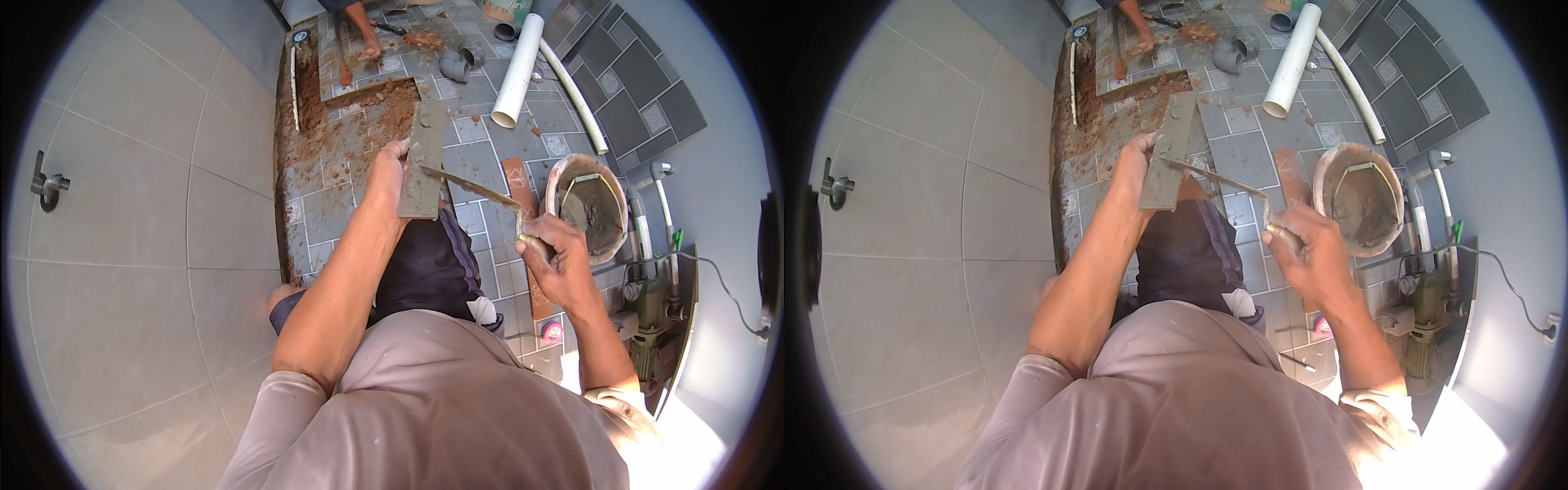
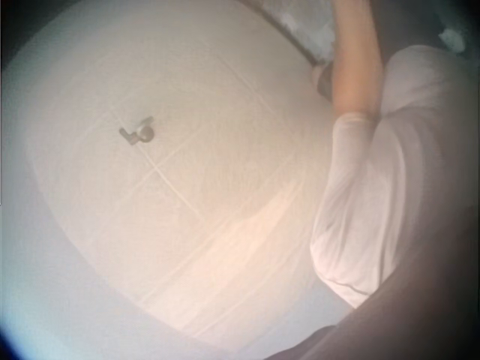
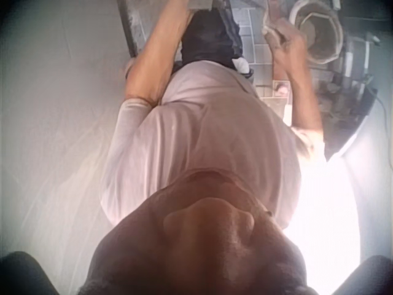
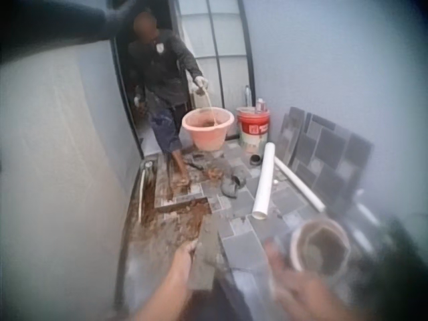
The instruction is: The person installs gray rectangular tiles on a floor, using a hammer and a small metal tool to tap and align them. They also use a trowel to apply adhesive from a bucket onto the floor and spread it before placing the tiles.
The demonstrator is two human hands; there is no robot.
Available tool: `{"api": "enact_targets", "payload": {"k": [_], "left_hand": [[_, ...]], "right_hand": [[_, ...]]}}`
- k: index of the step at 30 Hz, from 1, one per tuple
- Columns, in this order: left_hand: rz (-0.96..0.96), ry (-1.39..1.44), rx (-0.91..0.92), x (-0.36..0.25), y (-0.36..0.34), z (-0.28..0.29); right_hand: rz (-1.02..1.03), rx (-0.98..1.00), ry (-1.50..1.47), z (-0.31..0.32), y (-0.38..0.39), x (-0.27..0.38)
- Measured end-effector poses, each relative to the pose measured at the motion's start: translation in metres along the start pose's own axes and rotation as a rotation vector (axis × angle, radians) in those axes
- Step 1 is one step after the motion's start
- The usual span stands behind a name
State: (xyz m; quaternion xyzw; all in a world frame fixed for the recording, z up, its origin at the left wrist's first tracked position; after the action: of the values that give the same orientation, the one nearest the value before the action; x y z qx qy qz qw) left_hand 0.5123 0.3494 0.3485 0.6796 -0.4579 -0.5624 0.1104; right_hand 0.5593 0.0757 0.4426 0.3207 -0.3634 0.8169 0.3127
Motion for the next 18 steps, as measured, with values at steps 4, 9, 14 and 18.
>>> {"api": "enact_targets", "payload": {"k": [4, 9, 14, 18], "left_hand": [[0.031, -0.031, 0.043, -0.001, -0.007, -0.004], [0.062, 0.027, 0.128, 0.006, -0.012, -0.014], [-0.005, 0.022, 0.042, 0.000, -0.030, -0.005], [-0.041, -0.092, -0.065, 0.000, -0.034, 0.007]], "right_hand": [[-0.641, 0.067, -0.465, -0.016, 0.025, -0.035], [-0.859, 0.157, -0.674, -0.035, 0.036, -0.047], [-0.617, 0.149, -0.592, -0.026, 0.036, -0.029], [0.126, -0.028, 0.035, -0.005, 0.010, 0.003]]}}
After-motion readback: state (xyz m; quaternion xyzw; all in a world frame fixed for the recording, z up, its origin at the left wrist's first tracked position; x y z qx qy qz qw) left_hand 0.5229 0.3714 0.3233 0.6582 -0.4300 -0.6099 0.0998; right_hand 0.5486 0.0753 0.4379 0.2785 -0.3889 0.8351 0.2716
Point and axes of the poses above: each hand's wrist, its own y-axis away from the middle knuckle, its own z-axis out of the back of the hand, x = y × z, the point moved 7 cm from there along -y, towards the middle knuckle, and after that the axes turned 15 degrees about -x, right-handed, at the moved point
